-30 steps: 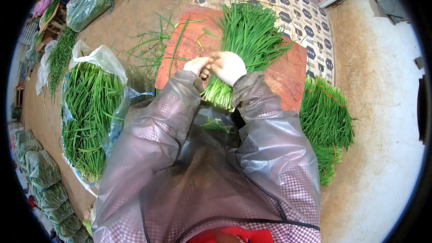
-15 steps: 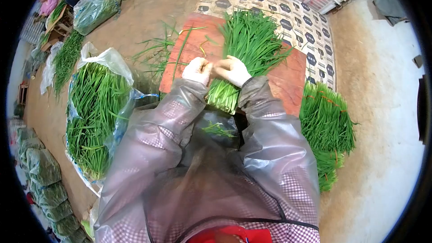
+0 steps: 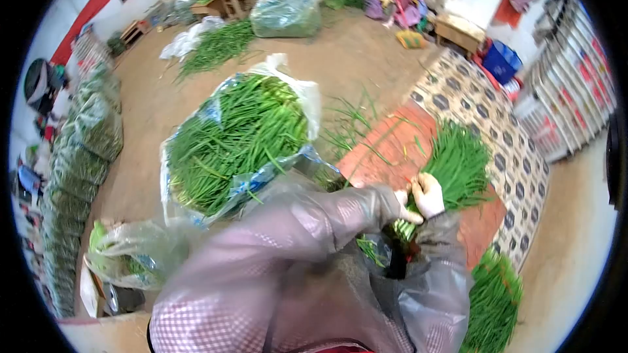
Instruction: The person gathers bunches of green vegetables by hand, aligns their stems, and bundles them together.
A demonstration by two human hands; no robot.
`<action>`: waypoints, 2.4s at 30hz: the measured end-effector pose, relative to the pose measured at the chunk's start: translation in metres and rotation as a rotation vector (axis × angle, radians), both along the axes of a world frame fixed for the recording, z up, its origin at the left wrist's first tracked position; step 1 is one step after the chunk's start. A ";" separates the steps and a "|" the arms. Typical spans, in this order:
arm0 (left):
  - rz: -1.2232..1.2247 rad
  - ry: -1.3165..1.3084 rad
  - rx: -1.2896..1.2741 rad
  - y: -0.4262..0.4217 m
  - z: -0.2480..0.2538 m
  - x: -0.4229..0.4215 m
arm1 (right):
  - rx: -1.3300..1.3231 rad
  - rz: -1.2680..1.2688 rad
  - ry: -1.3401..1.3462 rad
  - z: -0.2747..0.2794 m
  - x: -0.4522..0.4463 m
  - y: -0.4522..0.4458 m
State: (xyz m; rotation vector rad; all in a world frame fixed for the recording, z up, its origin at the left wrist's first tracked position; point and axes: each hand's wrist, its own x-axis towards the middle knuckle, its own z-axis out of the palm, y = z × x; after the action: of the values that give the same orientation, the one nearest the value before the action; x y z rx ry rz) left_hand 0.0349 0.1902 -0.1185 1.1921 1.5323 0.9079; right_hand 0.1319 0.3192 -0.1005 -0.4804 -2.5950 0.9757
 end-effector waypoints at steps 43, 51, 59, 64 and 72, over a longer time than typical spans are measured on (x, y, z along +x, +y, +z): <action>0.341 0.625 0.507 -0.006 -0.004 -0.017 | -0.827 -0.173 0.470 0.045 -0.018 -0.060; -0.065 0.737 0.193 -0.011 -0.002 -0.041 | -0.699 -0.159 0.217 0.033 -0.015 -0.040; 0.012 1.172 0.307 0.010 -0.023 -0.037 | -1.018 -0.115 0.391 0.050 -0.018 -0.057; -0.017 1.281 0.447 -0.013 0.010 -0.048 | -1.094 -0.188 0.516 0.045 -0.021 -0.063; -0.179 1.137 0.236 -0.021 0.004 -0.053 | -1.175 -0.243 0.492 0.027 -0.021 -0.064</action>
State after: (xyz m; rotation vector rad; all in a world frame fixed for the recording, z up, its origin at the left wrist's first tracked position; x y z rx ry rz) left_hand -0.0183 0.1691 -0.1142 2.1839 2.1361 0.2358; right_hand 0.1104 0.2555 -0.0732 -0.6639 -1.2871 2.1148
